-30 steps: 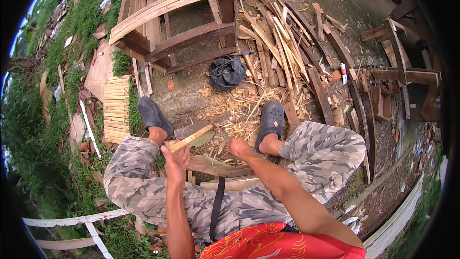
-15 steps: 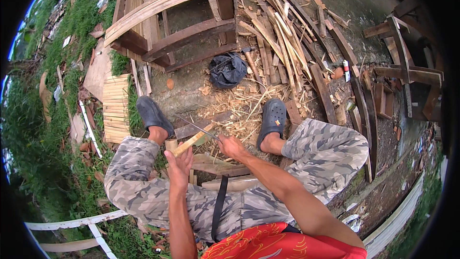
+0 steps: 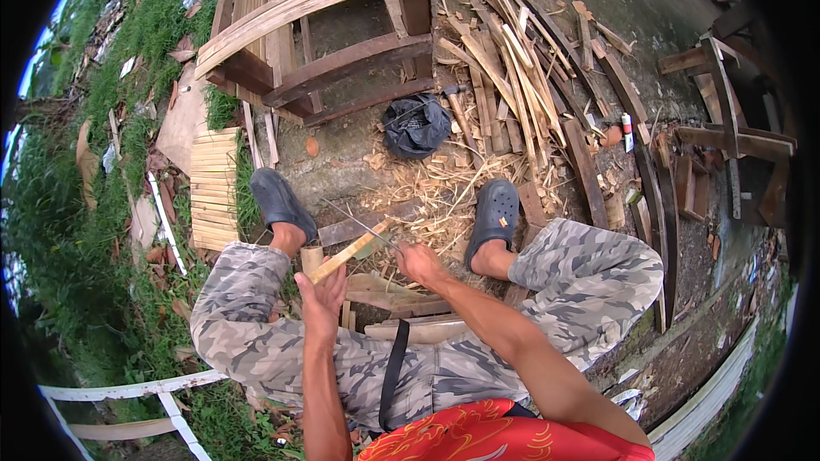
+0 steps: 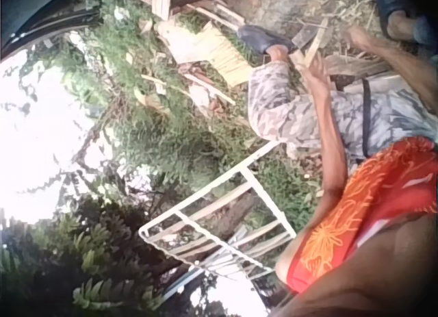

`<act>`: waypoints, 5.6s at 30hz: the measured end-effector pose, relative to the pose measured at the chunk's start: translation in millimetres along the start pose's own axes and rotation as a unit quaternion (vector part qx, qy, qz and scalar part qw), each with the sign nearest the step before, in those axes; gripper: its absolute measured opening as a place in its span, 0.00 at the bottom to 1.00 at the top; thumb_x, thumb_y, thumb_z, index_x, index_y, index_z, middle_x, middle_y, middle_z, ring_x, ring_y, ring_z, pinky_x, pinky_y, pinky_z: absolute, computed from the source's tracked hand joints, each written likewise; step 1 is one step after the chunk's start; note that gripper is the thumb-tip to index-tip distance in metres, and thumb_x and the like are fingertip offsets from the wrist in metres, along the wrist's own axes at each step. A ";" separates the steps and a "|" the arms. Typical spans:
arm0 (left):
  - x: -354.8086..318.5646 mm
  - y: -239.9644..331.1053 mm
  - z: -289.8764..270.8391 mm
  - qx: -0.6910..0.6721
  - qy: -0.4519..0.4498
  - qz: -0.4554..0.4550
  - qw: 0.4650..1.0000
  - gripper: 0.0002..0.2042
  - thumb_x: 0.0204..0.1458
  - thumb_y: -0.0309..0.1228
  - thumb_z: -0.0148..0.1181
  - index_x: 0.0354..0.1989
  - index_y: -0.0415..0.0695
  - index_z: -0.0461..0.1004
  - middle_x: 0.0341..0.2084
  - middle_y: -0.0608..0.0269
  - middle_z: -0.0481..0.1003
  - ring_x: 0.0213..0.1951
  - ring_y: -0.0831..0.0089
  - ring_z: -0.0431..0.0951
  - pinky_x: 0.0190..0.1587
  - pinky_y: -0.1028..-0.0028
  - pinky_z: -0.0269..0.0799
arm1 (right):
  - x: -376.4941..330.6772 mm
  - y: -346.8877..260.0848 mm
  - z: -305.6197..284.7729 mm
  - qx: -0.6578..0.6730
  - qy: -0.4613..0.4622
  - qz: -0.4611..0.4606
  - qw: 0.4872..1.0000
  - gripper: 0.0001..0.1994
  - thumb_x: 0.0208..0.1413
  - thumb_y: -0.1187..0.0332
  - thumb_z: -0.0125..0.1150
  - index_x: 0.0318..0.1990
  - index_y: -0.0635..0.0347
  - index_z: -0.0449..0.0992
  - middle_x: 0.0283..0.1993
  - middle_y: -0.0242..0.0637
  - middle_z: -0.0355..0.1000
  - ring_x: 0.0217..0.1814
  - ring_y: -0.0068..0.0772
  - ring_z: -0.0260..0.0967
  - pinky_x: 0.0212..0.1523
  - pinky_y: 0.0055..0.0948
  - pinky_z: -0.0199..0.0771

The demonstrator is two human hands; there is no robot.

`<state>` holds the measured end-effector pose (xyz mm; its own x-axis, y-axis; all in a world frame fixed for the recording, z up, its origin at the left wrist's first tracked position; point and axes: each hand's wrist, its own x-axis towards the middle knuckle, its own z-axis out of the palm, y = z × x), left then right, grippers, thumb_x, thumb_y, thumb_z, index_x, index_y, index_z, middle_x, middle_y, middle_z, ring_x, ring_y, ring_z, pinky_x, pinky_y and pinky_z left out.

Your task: The person sits on the ground and uses a machete to shave and shape thin wooden sticks. They repeatedly scrape the sticks to thin them, then place the finished pieces into a wooden frame structure.

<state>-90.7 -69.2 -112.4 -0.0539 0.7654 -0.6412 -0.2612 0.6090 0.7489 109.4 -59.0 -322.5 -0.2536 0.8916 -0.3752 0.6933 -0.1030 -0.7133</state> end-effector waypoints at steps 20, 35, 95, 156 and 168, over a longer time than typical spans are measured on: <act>-1.4 -5.7 -4.3 0.007 -0.007 -0.003 1.000 0.51 0.60 0.72 0.25 0.74 0.32 0.47 0.71 0.39 0.56 0.73 0.56 0.58 0.74 0.62 0.50 | 0.6 -3.0 -4.9 -0.021 0.006 -0.073 0.997 0.13 0.64 0.63 0.50 0.41 0.65 0.74 0.26 0.57 0.76 0.30 0.62 0.77 0.31 0.54 0.78; -0.2 -6.5 6.8 0.008 0.005 0.015 1.000 0.51 0.61 0.71 0.26 0.72 0.29 0.49 0.70 0.35 0.55 0.72 0.53 0.59 0.71 0.60 0.55 | -13.2 24.6 16.9 -0.095 0.012 0.138 0.986 0.14 0.62 0.63 0.53 0.46 0.65 0.73 0.29 0.57 0.77 0.34 0.61 0.79 0.35 0.54 0.79; -7.6 11.5 11.5 0.031 0.099 -0.037 0.994 0.48 0.64 0.67 0.26 0.69 0.26 0.55 0.61 0.37 0.70 0.70 0.53 0.63 0.74 0.60 0.44 | 9.9 -18.3 -1.0 -0.024 0.001 0.000 1.000 0.11 0.63 0.63 0.54 0.38 0.63 0.74 0.21 0.57 0.73 0.24 0.63 0.74 0.29 0.56 0.75; -0.5 -0.3 1.5 0.047 0.115 0.038 0.992 0.35 0.65 0.66 0.26 0.59 0.48 0.64 0.54 0.42 0.75 0.60 0.56 0.75 0.63 0.64 0.63 | -11.0 35.1 -10.5 -0.058 -0.072 0.105 0.990 0.16 0.59 0.66 0.50 0.42 0.63 0.83 0.43 0.58 0.79 0.48 0.57 0.79 0.51 0.48 0.79; -2.7 -1.3 3.6 0.034 0.160 0.044 0.986 0.35 0.67 0.64 0.26 0.59 0.45 0.64 0.53 0.36 0.75 0.60 0.52 0.75 0.64 0.61 0.64 | 9.1 50.0 -18.3 0.097 -0.175 0.249 0.948 0.17 0.60 0.63 0.53 0.37 0.72 0.81 0.31 0.55 0.79 0.30 0.49 0.79 0.33 0.45 0.79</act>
<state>-86.8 -71.3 -111.0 -0.3768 0.7175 -0.5858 -0.1780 0.5645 0.8060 154.1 -48.0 -350.7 -0.1589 0.5136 -0.8432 0.6578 -0.5818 -0.4784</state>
